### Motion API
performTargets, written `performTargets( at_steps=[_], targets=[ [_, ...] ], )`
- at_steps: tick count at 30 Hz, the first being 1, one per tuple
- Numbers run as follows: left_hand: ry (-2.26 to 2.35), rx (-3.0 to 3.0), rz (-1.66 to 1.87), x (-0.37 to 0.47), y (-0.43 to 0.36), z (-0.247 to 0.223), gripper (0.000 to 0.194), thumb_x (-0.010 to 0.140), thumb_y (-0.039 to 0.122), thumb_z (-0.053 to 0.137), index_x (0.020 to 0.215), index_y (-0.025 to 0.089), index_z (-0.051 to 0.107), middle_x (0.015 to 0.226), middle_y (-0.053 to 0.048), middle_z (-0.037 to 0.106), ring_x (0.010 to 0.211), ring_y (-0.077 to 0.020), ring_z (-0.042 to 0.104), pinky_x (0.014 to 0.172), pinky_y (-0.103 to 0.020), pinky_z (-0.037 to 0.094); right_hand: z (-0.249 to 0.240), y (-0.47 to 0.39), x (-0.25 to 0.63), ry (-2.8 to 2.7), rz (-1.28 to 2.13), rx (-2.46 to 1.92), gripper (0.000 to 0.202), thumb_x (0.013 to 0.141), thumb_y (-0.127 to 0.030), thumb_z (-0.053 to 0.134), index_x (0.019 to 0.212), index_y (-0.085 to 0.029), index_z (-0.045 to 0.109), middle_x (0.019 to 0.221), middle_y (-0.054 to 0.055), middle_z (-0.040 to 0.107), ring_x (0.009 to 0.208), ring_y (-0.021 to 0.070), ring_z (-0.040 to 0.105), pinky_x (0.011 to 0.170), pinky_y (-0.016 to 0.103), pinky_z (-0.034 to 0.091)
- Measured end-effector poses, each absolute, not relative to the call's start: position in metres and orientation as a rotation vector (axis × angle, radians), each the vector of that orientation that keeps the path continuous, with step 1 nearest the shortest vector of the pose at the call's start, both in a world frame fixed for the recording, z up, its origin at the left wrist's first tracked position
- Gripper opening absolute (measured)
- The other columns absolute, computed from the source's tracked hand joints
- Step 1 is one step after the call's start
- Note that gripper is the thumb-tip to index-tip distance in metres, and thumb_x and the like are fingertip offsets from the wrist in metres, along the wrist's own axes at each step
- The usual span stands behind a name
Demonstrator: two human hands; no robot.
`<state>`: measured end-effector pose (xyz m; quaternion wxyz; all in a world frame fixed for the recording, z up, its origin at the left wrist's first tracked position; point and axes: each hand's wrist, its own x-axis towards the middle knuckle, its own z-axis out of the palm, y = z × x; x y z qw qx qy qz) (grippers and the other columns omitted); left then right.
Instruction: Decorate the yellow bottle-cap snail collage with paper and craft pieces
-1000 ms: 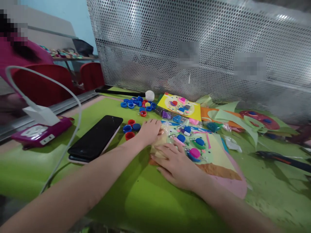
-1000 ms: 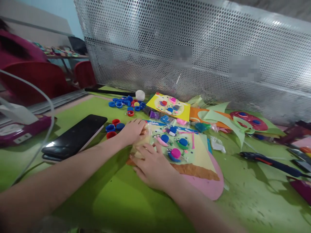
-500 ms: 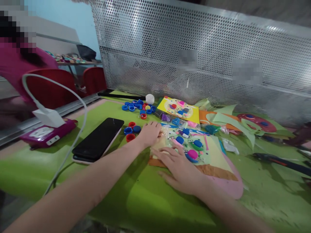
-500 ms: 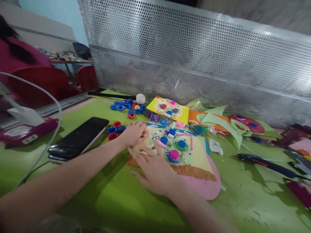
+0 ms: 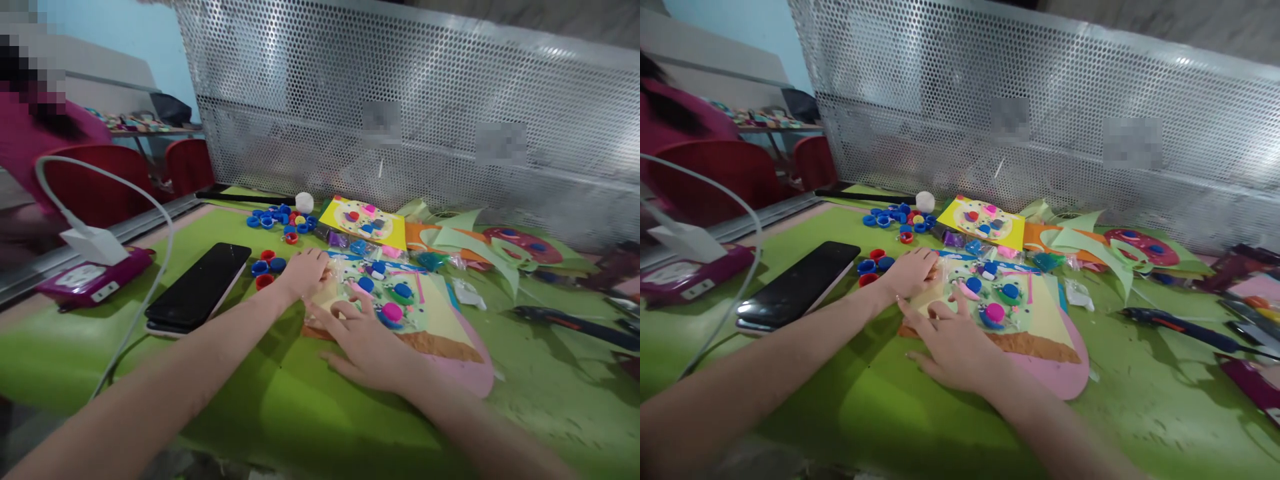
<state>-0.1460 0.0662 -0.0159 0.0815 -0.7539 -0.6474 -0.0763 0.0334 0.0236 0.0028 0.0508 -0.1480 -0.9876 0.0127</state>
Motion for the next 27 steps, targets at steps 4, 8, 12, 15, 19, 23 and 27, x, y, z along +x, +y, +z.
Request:
performTargets(
  at_steps=[4, 8, 12, 15, 19, 23, 27],
  targets=[
    [-1.926, -2.264, -0.201, -0.147, 0.068, -0.016, 0.028, 0.081, 0.026, 0.046, 0.105, 0.012, 0.051, 0.105, -0.013, 0.057, 0.099, -0.0271, 0.053, 0.078, -0.038, 0.043, 0.001, 0.025, 0.035, -2.964, -0.040, -0.458, 0.063, 0.091, -0.039, 0.042, 0.144, -0.013, 0.019, 0.082, 0.010, 0.062, 0.096, 0.0268, 0.050, 0.098, 0.058, 0.022],
    [-1.916, -2.266, -0.200, -0.148, 0.069, -0.018, 0.028, 0.082, 0.027, 0.044, 0.104, 0.012, 0.052, 0.106, -0.013, 0.057, 0.097, -0.0272, 0.053, 0.078, -0.038, 0.043, 0.003, 0.026, 0.039, -2.957, -0.037, -0.452, 0.065, 0.090, -0.041, 0.042, 0.144, -0.011, 0.020, 0.081, 0.011, 0.061, 0.092, 0.0274, 0.050, 0.095, 0.058, 0.025],
    [-1.904, -2.258, -0.209, -0.150, 0.071, -0.022, 0.027, 0.082, 0.027, 0.045, 0.103, 0.012, 0.052, 0.104, -0.013, 0.057, 0.097, -0.0270, 0.053, 0.079, -0.038, 0.043, 0.004, 0.028, 0.042, -2.928, 0.088, -0.500, 0.062, 0.092, -0.039, 0.040, 0.143, -0.011, 0.022, 0.089, 0.012, 0.062, 0.102, 0.0285, 0.046, 0.096, 0.057, 0.024],
    [-1.898, -2.244, -0.216, -0.150, 0.073, -0.025, 0.026, 0.082, 0.026, 0.045, 0.102, 0.012, 0.052, 0.104, -0.013, 0.056, 0.098, -0.0262, 0.052, 0.080, -0.036, 0.042, 0.002, 0.031, 0.038, -2.900, 0.176, -0.558, 0.059, 0.092, -0.040, 0.039, 0.142, -0.012, 0.023, 0.105, 0.015, 0.061, 0.115, 0.0294, 0.040, 0.100, 0.057, 0.020],
    [-1.899, -2.224, -0.213, -0.150, 0.074, -0.025, 0.025, 0.083, 0.028, 0.044, 0.101, 0.013, 0.053, 0.102, -0.014, 0.056, 0.097, -0.0271, 0.053, 0.077, -0.037, 0.043, -0.001, 0.032, 0.029, -2.983, 0.247, -0.501, 0.068, 0.092, -0.044, 0.036, 0.145, -0.010, 0.011, 0.108, 0.017, 0.060, 0.117, 0.0304, 0.040, 0.101, 0.061, 0.016],
    [-1.896, -2.220, -0.200, -0.149, 0.073, -0.023, 0.026, 0.085, 0.029, 0.043, 0.101, 0.012, 0.053, 0.103, -0.014, 0.056, 0.096, -0.0271, 0.053, 0.077, -0.038, 0.043, -0.001, 0.029, 0.031, -2.982, 0.332, -0.488, 0.071, 0.091, -0.044, 0.040, 0.145, -0.009, 0.009, 0.105, 0.016, 0.061, 0.115, 0.0294, 0.041, 0.103, 0.060, 0.012],
    [-1.902, -2.220, -0.189, -0.149, 0.073, -0.024, 0.025, 0.084, 0.029, 0.044, 0.102, 0.013, 0.053, 0.104, -0.012, 0.057, 0.098, -0.0259, 0.052, 0.079, -0.036, 0.042, -0.001, 0.029, 0.036, -2.877, 0.451, -0.483, 0.068, 0.091, -0.042, 0.041, 0.145, -0.016, 0.011, 0.117, 0.013, 0.057, 0.119, 0.0266, 0.039, 0.104, 0.057, 0.012]
  ],
)
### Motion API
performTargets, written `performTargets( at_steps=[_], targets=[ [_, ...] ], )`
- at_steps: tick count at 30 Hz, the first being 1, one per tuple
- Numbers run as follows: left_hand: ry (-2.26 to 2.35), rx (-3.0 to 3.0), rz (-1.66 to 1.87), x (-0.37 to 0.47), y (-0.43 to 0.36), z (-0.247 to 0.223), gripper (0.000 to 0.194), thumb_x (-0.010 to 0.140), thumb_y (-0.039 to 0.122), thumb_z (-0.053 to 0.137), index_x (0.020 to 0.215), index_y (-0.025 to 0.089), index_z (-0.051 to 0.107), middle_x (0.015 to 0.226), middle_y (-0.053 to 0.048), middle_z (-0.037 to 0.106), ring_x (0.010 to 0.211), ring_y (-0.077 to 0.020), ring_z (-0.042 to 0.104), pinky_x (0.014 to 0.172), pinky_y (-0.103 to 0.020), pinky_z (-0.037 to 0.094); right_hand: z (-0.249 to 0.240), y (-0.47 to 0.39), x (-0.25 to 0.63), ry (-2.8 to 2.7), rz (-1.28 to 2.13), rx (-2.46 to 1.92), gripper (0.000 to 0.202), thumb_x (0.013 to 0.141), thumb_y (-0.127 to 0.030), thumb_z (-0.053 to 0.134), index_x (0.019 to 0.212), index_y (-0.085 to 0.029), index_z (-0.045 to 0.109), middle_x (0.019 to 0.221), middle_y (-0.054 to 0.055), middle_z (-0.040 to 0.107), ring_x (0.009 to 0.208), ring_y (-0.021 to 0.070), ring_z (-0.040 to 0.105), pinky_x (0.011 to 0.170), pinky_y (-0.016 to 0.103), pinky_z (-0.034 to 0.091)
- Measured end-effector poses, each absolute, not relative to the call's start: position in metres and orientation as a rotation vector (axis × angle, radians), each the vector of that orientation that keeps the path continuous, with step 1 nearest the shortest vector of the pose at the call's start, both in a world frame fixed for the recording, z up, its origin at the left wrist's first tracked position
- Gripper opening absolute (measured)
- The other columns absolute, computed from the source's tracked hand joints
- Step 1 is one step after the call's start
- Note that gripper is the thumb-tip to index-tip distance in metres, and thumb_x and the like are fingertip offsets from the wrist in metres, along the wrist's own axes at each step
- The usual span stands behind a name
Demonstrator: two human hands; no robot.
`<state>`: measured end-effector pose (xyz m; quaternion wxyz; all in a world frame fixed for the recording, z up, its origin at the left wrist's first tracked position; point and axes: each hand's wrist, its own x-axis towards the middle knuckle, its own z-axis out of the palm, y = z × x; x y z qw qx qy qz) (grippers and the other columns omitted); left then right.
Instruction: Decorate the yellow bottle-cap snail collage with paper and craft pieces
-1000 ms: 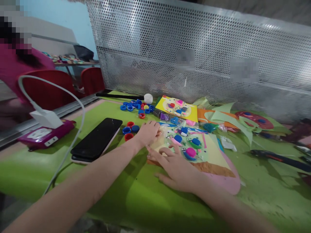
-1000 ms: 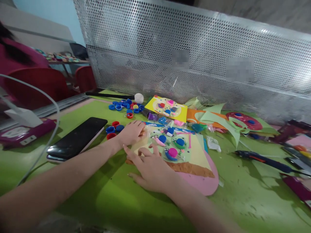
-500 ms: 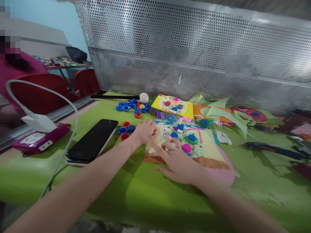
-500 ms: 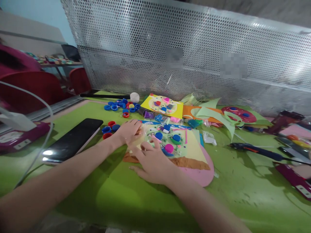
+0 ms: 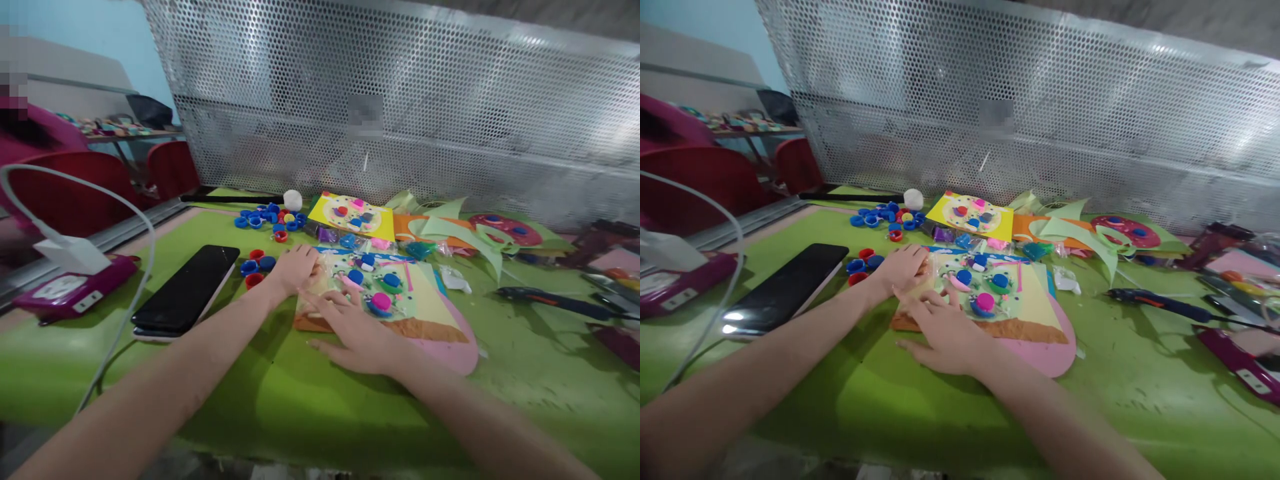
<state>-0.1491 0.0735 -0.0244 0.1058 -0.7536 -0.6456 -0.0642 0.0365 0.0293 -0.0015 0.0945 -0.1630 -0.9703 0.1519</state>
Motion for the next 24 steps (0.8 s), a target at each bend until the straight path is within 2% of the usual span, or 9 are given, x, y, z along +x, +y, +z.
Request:
performTargets(
  at_steps=[3, 8, 15, 20, 24],
  targets=[
    [-1.914, -2.204, -0.190, -0.1484, 0.0734, -0.0241, 0.025, 0.084, 0.027, 0.044, 0.101, 0.013, 0.053, 0.104, -0.013, 0.057, 0.099, -0.0262, 0.051, 0.078, -0.037, 0.042, -0.0028, 0.0311, 0.0367, -2.872, 0.419, -0.492, 0.066, 0.091, -0.042, 0.041, 0.145, -0.016, 0.013, 0.123, 0.014, 0.053, 0.124, 0.0272, 0.034, 0.105, 0.059, 0.008],
    [-1.895, -2.217, -0.188, -0.1474, 0.0703, -0.0201, 0.021, 0.084, 0.027, 0.042, 0.097, 0.013, 0.053, 0.102, -0.011, 0.057, 0.097, -0.0254, 0.052, 0.078, -0.036, 0.042, -0.0033, 0.0299, 0.0365, -2.977, 0.342, -0.429, 0.071, 0.092, -0.042, 0.040, 0.146, -0.015, 0.004, 0.117, 0.016, 0.058, 0.123, 0.0282, 0.037, 0.104, 0.062, 0.005],
    [-1.897, -2.215, -0.191, -0.1496, 0.0742, -0.0239, 0.025, 0.084, 0.029, 0.043, 0.099, 0.013, 0.053, 0.103, -0.013, 0.056, 0.098, -0.0261, 0.050, 0.080, -0.037, 0.042, -0.0010, 0.0292, 0.0401, -2.948, 0.299, -0.489, 0.069, 0.092, -0.043, 0.040, 0.145, -0.012, 0.009, 0.121, 0.018, 0.055, 0.121, 0.0290, 0.038, 0.103, 0.060, 0.010],
    [-1.889, -2.216, -0.204, -0.1507, 0.0749, -0.0258, 0.023, 0.084, 0.027, 0.042, 0.099, 0.013, 0.053, 0.103, -0.012, 0.056, 0.097, -0.0255, 0.051, 0.080, -0.037, 0.042, 0.0023, 0.0287, 0.0416, -2.960, 0.306, -0.455, 0.067, 0.092, -0.040, 0.042, 0.145, -0.013, 0.013, 0.112, 0.016, 0.059, 0.116, 0.0289, 0.041, 0.101, 0.059, 0.017],
    [-1.891, -2.210, -0.213, -0.1518, 0.0758, -0.0269, 0.022, 0.081, 0.027, 0.048, 0.099, 0.014, 0.053, 0.103, -0.012, 0.056, 0.097, -0.0254, 0.051, 0.079, -0.035, 0.042, 0.0017, 0.0296, 0.0421, -2.890, 0.401, -0.477, 0.067, 0.091, -0.036, 0.044, 0.145, -0.013, 0.011, 0.113, 0.014, 0.059, 0.119, 0.0272, 0.038, 0.103, 0.058, 0.014]
  ],
)
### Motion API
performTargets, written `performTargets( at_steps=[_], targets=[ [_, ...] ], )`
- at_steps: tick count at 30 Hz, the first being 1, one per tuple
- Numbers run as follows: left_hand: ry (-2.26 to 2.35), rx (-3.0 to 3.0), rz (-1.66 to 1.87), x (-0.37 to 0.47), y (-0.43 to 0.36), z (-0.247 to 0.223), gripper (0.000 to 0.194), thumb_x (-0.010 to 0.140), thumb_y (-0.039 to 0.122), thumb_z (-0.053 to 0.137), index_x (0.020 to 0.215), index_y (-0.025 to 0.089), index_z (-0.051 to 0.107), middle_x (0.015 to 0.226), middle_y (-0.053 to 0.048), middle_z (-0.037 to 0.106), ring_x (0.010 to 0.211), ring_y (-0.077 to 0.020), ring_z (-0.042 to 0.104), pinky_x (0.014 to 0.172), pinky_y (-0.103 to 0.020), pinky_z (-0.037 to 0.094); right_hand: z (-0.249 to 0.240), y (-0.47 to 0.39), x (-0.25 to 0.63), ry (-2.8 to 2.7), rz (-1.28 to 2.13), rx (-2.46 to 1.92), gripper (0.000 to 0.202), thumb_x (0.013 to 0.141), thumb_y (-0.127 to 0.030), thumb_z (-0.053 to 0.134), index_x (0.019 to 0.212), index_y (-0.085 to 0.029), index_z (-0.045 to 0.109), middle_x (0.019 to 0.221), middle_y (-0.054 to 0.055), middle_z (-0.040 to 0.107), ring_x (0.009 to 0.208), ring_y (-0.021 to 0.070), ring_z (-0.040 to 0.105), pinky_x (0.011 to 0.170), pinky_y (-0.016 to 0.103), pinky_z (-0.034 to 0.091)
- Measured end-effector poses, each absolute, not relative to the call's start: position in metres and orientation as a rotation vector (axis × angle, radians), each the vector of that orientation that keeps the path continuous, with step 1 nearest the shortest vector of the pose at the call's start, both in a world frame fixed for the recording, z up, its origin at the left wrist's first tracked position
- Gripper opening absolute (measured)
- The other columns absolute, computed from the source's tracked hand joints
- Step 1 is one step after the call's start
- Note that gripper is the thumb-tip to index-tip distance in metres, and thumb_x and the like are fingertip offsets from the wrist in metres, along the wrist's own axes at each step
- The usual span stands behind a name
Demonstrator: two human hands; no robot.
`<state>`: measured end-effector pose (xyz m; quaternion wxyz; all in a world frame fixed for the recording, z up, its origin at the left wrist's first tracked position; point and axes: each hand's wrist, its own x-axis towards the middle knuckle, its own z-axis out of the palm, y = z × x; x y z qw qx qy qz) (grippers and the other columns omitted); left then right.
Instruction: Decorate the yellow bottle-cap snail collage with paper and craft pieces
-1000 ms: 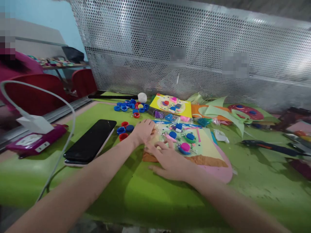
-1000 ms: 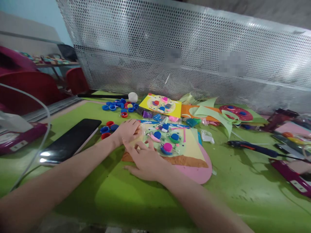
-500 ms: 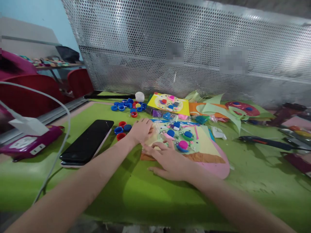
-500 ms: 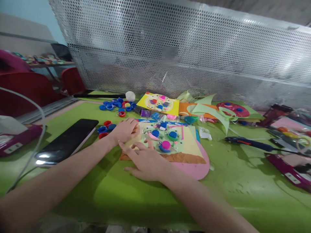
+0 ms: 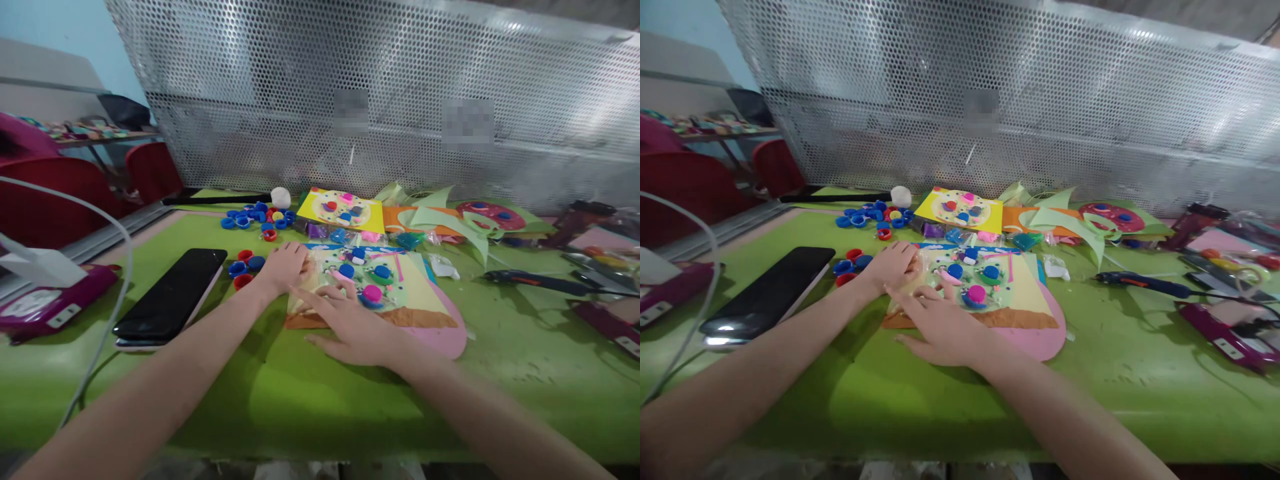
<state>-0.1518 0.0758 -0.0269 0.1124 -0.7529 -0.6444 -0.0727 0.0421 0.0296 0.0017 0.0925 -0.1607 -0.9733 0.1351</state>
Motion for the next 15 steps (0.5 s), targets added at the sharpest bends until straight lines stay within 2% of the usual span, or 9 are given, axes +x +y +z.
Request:
performTargets(
  at_steps=[3, 8, 11, 15],
  targets=[
    [-1.891, -2.207, -0.216, -0.1522, 0.0761, -0.0272, 0.021, 0.082, 0.027, 0.047, 0.097, 0.014, 0.054, 0.102, -0.012, 0.056, 0.097, -0.0255, 0.051, 0.080, -0.036, 0.042, -0.0001, 0.0309, 0.0411, -2.921, 0.385, -0.468, 0.068, 0.091, -0.036, 0.043, 0.145, -0.013, 0.009, 0.118, 0.016, 0.056, 0.123, 0.0277, 0.034, 0.103, 0.056, 0.015],
    [-1.879, -2.213, -0.206, -0.1515, 0.0745, -0.0257, 0.023, 0.083, 0.027, 0.045, 0.101, 0.014, 0.053, 0.105, -0.012, 0.056, 0.099, -0.0255, 0.050, 0.082, -0.036, 0.042, 0.0011, 0.0297, 0.0416, -2.989, 0.279, -0.436, 0.064, 0.092, -0.033, 0.041, 0.145, -0.012, 0.013, 0.116, 0.015, 0.058, 0.122, 0.0273, 0.037, 0.103, 0.056, 0.018],
    [-1.886, -2.208, -0.200, -0.1507, 0.0732, -0.0240, 0.023, 0.084, 0.026, 0.045, 0.100, 0.013, 0.053, 0.105, -0.012, 0.056, 0.099, -0.0252, 0.050, 0.082, -0.036, 0.042, 0.0022, 0.0286, 0.0429, -2.953, 0.258, -0.443, 0.061, 0.093, -0.034, 0.041, 0.144, -0.013, 0.017, 0.125, 0.015, 0.053, 0.126, 0.0261, 0.033, 0.104, 0.054, 0.017],
    [-1.878, -2.222, -0.189, -0.1498, 0.0710, -0.0215, 0.023, 0.084, 0.026, 0.044, 0.100, 0.013, 0.052, 0.104, -0.013, 0.056, 0.098, -0.0258, 0.050, 0.079, -0.037, 0.043, 0.0022, 0.0284, 0.0418, -2.994, 0.291, -0.364, 0.062, 0.094, -0.041, 0.036, 0.145, -0.016, 0.011, 0.128, 0.014, 0.052, 0.127, 0.0263, 0.032, 0.103, 0.052, 0.022]
  ],
)
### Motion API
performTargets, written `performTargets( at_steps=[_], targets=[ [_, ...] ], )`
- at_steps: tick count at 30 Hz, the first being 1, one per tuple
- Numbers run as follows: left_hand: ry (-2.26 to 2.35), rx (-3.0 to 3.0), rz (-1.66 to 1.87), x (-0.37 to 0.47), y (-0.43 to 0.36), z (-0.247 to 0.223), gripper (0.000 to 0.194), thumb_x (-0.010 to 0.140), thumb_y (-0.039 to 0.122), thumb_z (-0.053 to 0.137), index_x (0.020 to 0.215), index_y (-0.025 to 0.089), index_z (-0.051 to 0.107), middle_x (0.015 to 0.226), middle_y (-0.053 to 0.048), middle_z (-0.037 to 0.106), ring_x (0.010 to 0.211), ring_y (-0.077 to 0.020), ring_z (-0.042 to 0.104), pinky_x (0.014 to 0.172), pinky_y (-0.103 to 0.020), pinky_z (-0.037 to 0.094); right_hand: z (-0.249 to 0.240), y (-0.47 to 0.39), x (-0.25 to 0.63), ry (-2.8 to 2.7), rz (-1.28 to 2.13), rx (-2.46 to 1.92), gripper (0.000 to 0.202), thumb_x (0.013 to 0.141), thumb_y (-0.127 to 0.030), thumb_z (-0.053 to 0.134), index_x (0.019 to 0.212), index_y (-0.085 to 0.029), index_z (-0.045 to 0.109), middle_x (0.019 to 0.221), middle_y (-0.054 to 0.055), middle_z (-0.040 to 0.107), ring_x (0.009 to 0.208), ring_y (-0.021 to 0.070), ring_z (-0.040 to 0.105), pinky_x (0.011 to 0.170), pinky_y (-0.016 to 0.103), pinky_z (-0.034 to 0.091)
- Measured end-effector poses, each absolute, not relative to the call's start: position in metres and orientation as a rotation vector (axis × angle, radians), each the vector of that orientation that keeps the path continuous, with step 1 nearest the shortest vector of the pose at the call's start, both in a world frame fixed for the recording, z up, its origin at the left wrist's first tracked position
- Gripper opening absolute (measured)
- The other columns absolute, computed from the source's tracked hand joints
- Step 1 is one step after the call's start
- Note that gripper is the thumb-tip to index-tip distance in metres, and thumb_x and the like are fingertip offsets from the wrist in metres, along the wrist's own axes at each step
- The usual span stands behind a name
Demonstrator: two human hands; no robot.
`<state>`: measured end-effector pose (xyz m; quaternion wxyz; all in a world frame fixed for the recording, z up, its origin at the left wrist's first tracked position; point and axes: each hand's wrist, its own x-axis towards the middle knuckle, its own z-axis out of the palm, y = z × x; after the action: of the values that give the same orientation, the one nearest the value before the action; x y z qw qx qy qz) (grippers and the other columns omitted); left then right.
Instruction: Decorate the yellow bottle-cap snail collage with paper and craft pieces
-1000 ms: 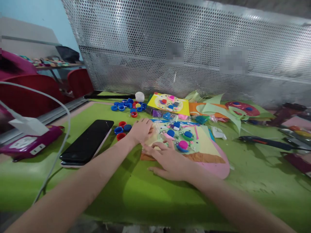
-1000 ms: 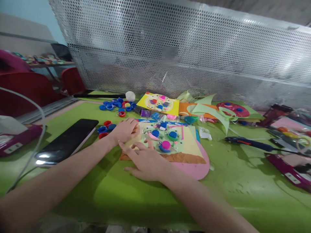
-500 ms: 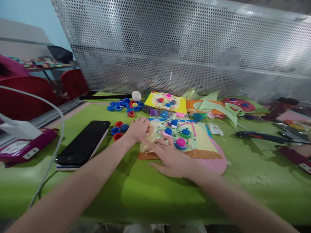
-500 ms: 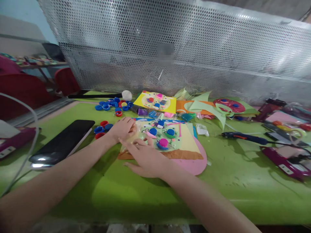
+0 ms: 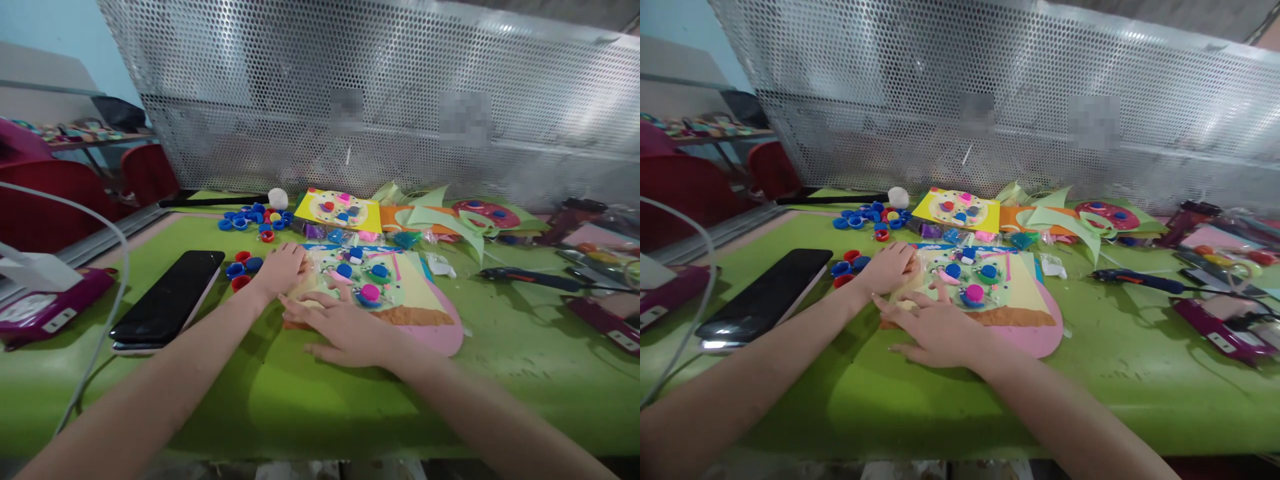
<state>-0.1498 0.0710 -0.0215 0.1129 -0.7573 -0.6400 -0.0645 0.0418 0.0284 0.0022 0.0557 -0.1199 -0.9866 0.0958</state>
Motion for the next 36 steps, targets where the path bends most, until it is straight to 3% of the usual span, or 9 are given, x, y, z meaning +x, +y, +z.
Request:
performTargets(
  at_steps=[9, 13, 18, 24, 36],
  targets=[
    [-1.920, -2.215, -0.207, -0.150, 0.075, -0.025, 0.022, 0.082, 0.027, 0.045, 0.098, 0.014, 0.053, 0.102, -0.013, 0.056, 0.095, -0.0268, 0.051, 0.077, -0.038, 0.042, 0.003, 0.030, 0.035, -2.935, 0.508, -0.465, 0.072, 0.094, -0.045, 0.035, 0.146, -0.011, -0.001, 0.117, 0.015, 0.060, 0.127, 0.0271, 0.033, 0.101, 0.053, 0.022],
    [-1.910, -2.235, -0.212, -0.151, 0.075, -0.025, 0.022, 0.080, 0.025, 0.048, 0.098, 0.013, 0.054, 0.102, -0.013, 0.056, 0.094, -0.0270, 0.051, 0.076, -0.038, 0.043, 0.003, 0.033, 0.037, -2.898, 0.667, -0.525, 0.071, 0.094, -0.042, 0.035, 0.146, -0.017, -0.006, 0.125, 0.011, 0.056, 0.128, 0.0266, 0.031, 0.103, 0.053, 0.015],
    [-1.887, -2.244, -0.245, -0.151, 0.071, -0.024, 0.021, 0.085, 0.025, 0.041, 0.098, 0.013, 0.053, 0.102, -0.013, 0.056, 0.098, -0.0261, 0.050, 0.080, -0.037, 0.042, 0.005, 0.034, 0.042, -2.826, 0.550, -0.573, 0.061, 0.096, -0.040, 0.031, 0.146, -0.018, 0.005, 0.131, 0.010, 0.051, 0.131, 0.0262, 0.025, 0.103, 0.053, 0.012],
    [-1.893, -2.228, -0.266, -0.152, 0.074, -0.026, 0.016, 0.083, 0.026, 0.046, 0.093, 0.016, 0.053, 0.095, -0.011, 0.056, 0.093, -0.0256, 0.051, 0.073, -0.035, 0.043, 0.006, 0.030, 0.043, -2.823, 0.396, -0.470, 0.067, 0.095, -0.035, 0.033, 0.145, -0.016, -0.007, 0.129, 0.010, 0.053, 0.127, 0.0252, 0.028, 0.102, 0.051, 0.017],
    [-1.879, -2.233, -0.238, -0.155, 0.079, -0.032, 0.020, 0.080, 0.024, 0.048, 0.098, 0.016, 0.052, 0.102, -0.011, 0.055, 0.096, -0.0260, 0.050, 0.079, -0.037, 0.042, 0.002, 0.031, 0.036, -2.963, 0.191, -0.512, 0.057, 0.097, -0.038, 0.026, 0.144, -0.010, 0.013, 0.112, 0.016, 0.060, 0.120, 0.0273, 0.038, 0.101, 0.056, 0.019]
  ],
)
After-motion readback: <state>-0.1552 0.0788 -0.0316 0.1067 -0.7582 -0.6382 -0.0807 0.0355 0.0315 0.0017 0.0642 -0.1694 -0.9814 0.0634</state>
